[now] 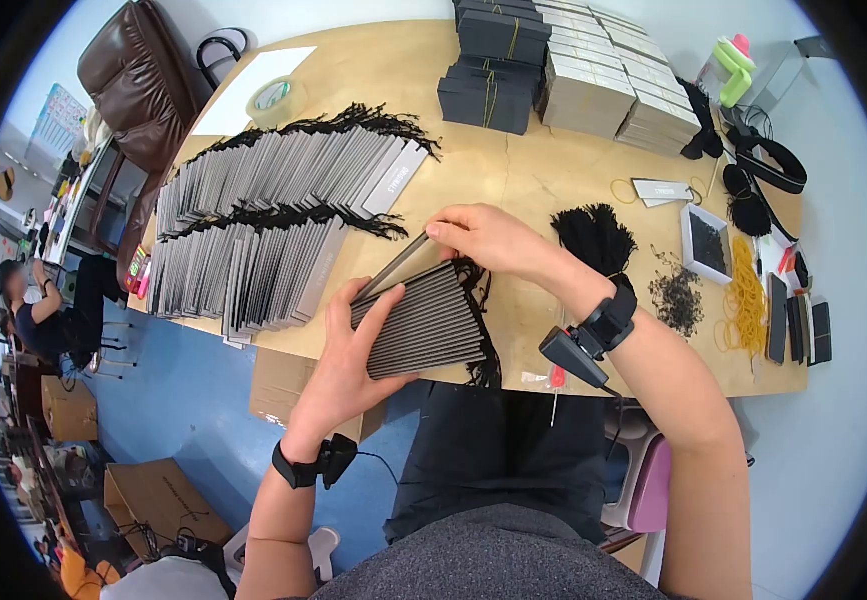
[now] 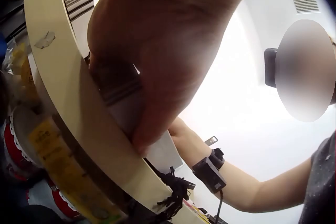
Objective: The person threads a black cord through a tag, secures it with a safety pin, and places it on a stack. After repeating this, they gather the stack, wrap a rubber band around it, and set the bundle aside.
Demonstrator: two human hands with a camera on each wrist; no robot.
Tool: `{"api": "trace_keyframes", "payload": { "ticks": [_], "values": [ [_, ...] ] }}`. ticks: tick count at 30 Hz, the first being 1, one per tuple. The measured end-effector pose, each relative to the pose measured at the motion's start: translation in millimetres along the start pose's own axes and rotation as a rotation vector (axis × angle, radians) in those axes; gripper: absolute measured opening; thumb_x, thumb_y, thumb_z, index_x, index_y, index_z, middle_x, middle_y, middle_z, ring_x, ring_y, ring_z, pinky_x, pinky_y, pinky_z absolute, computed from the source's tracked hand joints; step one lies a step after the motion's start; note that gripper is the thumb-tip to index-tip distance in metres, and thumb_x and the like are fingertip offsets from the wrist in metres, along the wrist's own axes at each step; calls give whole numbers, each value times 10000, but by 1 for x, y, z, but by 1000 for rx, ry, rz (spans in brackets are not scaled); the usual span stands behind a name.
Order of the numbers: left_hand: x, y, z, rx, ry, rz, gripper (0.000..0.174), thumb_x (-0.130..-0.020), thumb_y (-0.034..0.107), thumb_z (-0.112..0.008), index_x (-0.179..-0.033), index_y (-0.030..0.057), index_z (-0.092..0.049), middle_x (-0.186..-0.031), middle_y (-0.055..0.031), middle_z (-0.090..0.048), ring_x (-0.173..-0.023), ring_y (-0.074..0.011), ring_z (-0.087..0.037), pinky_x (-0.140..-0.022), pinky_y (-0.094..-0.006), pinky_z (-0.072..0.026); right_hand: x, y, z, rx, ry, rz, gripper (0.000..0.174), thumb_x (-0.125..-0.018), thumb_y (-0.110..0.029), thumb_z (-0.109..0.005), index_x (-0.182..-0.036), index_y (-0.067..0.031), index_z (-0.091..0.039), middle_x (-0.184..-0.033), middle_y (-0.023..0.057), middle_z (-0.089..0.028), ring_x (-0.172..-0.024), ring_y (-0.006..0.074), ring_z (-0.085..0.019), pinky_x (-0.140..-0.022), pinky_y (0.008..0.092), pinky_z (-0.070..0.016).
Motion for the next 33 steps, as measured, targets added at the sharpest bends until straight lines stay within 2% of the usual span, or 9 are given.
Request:
{"api": "trace_keyframes", "payload": {
  "ticks": [3, 5, 8, 12, 15, 17, 25, 28, 33],
  "values": [
    [0, -1, -1, 0, 4, 3, 990, -639, 144, -909, -1508, 138, -433, -1480, -199, -300, -1393, -409, -356, -1121, -469, -396, 8, -8, 7, 160, 75, 110, 502, -1033, -434, -544, -1343, -45, -608, -933, 127, -711, -897, 225, -666, -894, 343, -504],
    [0, -1, -1, 7, 1, 8, 993, -639, 140, -908, -1509, 134, -430, -1472, -197, -305, -1386, -404, -363, -1119, -467, -398, 18, -12, 14, 538, 147, 64, 566, -1009, -521, -509, -1336, -68, -605, -1128, 177, -715, -1128, 334, -654, -948, 422, -497],
    [2, 0, -3, 16, -5, 18, 1007, -638, 132, -905, -1519, 129, -416, -1456, -192, -317, -1372, -395, -373, -1116, -463, -400, 37, -35, 31, 643, 90, -93, 603, -1022, -555, -449, -1383, -86, -568, -1252, 182, -667, -1201, 366, -605, -1026, 452, -448],
    [1, 6, -4, -15, -19, 12, 1083, -632, 143, -910, -1556, 103, -347, -1427, -184, -335, -1349, -380, -376, -1111, -450, -399, 41, -29, 33, 652, 224, 20, 584, -1041, -499, -456, -1421, -61, -520, -1348, 205, -605, -1244, 399, -557, -1080, 468, -402],
    [1, 10, -3, -221, -18, 54, 1133, -609, 155, -922, -1557, 53, -311, -1399, -210, -340, -1306, -406, -367, -1118, -467, -367, 45, -30, 16, 370, 344, 331, 595, -1050, -450, -475, -1459, -17, -463, -1471, 235, -494, -1339, 404, -482, -1129, 462, -373],
    [0, 2, -7, -108, -11, 59, 1154, -608, 156, -923, -1562, 35, -286, -1403, -214, -335, -1307, -408, -362, -1113, -468, -371, 51, -30, -9, 234, 236, 473, 597, -1063, -406, -483, -1516, -27, -400, -1602, 222, -323, -1487, 346, -317, -1192, 401, -313],
    [9, -9, -17, 67, 169, 87, 1173, -628, 118, -886, -1587, 15, -219, -1474, -207, -300, -1383, -380, -342, -1129, -473, -364, 44, -8, -46, 139, 210, 289, 694, -1054, -426, -496, -1540, 35, -311, -1662, 224, -153, -1517, 376, -240, -1214, 410, -270],
    [14, -6, -26, 106, 230, 132, 1139, -668, 95, -850, -1595, 18, -193, -1596, -250, -188, -1492, -422, -220, -1177, -491, -304, 56, -12, -57, 129, 209, 355, 733, -1044, -447, -496, -1501, 100, -324, -1636, 292, -146, -1498, 430, -250, -1210, 424, -279],
    [10, -4, -28, 26, 119, 92, 1115, -717, 131, -835, -1598, 5, -162, -1672, -261, 92, -1542, -460, 73, -1232, -533, -149, 55, -14, -60, 373, 242, 352, 738, -1036, -451, -517, -1544, 37, -295, -1663, 241, -114, -1493, 416, -271, -1193, 434, -309]
  ]
}}
Point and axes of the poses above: each hand's wrist, its own x-axis away from the middle knuckle, its own z-axis out of the back of the hand, y = z × x, the point moved 5 cm from there along -x, towards the middle knuckle
